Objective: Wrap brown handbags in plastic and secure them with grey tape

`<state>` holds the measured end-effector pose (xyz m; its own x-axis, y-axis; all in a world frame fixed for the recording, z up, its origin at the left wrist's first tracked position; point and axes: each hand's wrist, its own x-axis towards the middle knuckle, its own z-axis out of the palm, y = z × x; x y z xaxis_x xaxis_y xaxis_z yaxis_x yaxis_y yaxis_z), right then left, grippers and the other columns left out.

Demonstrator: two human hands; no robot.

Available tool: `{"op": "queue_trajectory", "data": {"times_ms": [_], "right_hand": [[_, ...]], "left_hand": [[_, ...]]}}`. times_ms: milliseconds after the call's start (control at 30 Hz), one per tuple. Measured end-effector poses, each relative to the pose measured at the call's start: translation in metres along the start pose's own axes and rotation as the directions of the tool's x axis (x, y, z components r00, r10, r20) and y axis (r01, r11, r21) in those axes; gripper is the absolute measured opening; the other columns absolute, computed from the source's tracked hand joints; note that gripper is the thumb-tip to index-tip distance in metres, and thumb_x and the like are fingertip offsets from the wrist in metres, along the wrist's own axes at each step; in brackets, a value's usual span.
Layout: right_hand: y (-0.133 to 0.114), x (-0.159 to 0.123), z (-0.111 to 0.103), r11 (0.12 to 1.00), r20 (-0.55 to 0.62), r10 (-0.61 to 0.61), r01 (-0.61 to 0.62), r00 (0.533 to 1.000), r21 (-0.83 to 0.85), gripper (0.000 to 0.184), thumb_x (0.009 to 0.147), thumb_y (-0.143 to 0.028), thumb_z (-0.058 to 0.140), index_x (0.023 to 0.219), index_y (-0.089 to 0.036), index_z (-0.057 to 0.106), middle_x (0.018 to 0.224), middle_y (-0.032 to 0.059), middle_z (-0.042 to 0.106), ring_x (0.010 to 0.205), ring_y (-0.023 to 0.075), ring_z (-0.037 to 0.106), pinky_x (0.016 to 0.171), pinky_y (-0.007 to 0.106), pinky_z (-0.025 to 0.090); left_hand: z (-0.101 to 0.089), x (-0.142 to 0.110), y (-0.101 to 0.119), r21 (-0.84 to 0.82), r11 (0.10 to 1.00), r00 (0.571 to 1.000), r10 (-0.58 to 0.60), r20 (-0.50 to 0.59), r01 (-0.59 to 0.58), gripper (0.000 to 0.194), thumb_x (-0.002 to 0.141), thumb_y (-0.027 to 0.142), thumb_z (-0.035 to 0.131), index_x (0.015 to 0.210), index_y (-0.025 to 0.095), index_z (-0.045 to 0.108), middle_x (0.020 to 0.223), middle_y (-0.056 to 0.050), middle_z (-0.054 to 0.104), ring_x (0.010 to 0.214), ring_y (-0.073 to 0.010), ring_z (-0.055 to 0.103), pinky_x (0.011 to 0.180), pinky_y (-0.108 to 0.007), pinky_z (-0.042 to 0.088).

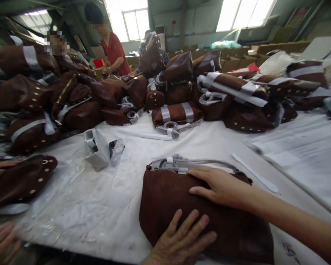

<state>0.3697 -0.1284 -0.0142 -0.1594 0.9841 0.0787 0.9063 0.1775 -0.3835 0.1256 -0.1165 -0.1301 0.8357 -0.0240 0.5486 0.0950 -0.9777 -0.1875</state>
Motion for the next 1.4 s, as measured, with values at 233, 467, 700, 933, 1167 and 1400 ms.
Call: {"op": "queue_trajectory", "data": {"times_ms": [233,467,700,933,1167,1400], "right_hand": [[0.024,0.08,-0.005,0.931,0.552,-0.056,-0.156,0.832,0.33,0.049,0.083,-0.063,0.066,0.111,-0.025,0.076,0.101,0.006,0.077,0.084,0.0234,0.073,0.065,0.029,0.055],[0.019,0.076,0.0,0.793,0.652,0.143,-0.48,0.745,0.375,0.049,0.071,-0.066,0.075,0.1,-0.026,0.076,0.092,0.0015,0.076,0.083,0.0235,0.07,0.065,0.028,0.052],[0.021,0.074,0.011,0.662,0.678,0.207,-0.611,0.705,0.434,0.049,0.071,-0.069,0.074,0.087,-0.022,0.077,0.083,0.0011,0.074,0.071,0.0185,0.062,0.059,0.026,0.046],[0.026,0.076,0.025,0.665,0.534,0.32,-0.587,0.783,0.462,0.052,0.075,-0.067,0.07,0.086,-0.016,0.077,0.074,0.0016,0.07,0.064,0.0152,0.057,0.058,0.026,0.041],[-0.004,0.085,0.011,0.886,0.447,0.173,-0.337,0.878,0.319,0.063,0.088,-0.075,0.046,0.103,-0.021,0.074,0.098,0.0061,0.074,0.088,0.0254,0.066,0.076,0.035,0.05],[-0.025,0.113,0.039,0.9,0.437,0.234,-0.363,0.868,0.241,0.075,0.074,-0.083,0.058,0.112,-0.02,0.071,0.108,0.0113,0.073,0.094,0.0299,0.068,0.083,0.04,0.052]], "left_hand": [[0.003,0.007,-0.003,0.02,0.998,0.993,-0.05,-0.106,0.053,0.039,0.095,0.048,0.057,0.133,0.043,0.059,0.151,0.006,0.049,0.147,-0.0237,0.033,0.125,-0.048,0.017],[0.004,0.009,0.0,-0.031,0.991,0.983,-0.131,-0.126,0.128,0.035,0.096,0.052,0.053,0.13,0.047,0.061,0.15,0.011,0.049,0.148,-0.0205,0.031,0.126,-0.044,0.017],[-0.002,0.01,-0.006,-0.027,0.995,0.988,-0.099,-0.121,0.096,0.037,0.095,0.052,0.056,0.131,0.045,0.06,0.15,0.01,0.05,0.148,-0.0211,0.031,0.126,-0.043,0.019],[-0.003,0.007,-0.007,-0.014,0.998,0.994,-0.069,-0.084,0.068,0.042,0.096,0.047,0.057,0.137,0.041,0.055,0.153,0.006,0.046,0.148,-0.0229,0.031,0.125,-0.045,0.018],[0.008,0.002,-0.001,0.024,0.998,0.99,-0.061,-0.124,0.064,0.048,0.094,0.049,0.059,0.14,0.038,0.052,0.155,0.001,0.044,0.147,-0.0265,0.034,0.123,-0.05,0.021],[0.007,0.004,0.0,0.028,0.996,0.987,-0.08,-0.141,0.085,0.047,0.093,0.046,0.06,0.139,0.037,0.054,0.154,0.0,0.045,0.146,-0.0266,0.035,0.123,-0.05,0.021]]}}
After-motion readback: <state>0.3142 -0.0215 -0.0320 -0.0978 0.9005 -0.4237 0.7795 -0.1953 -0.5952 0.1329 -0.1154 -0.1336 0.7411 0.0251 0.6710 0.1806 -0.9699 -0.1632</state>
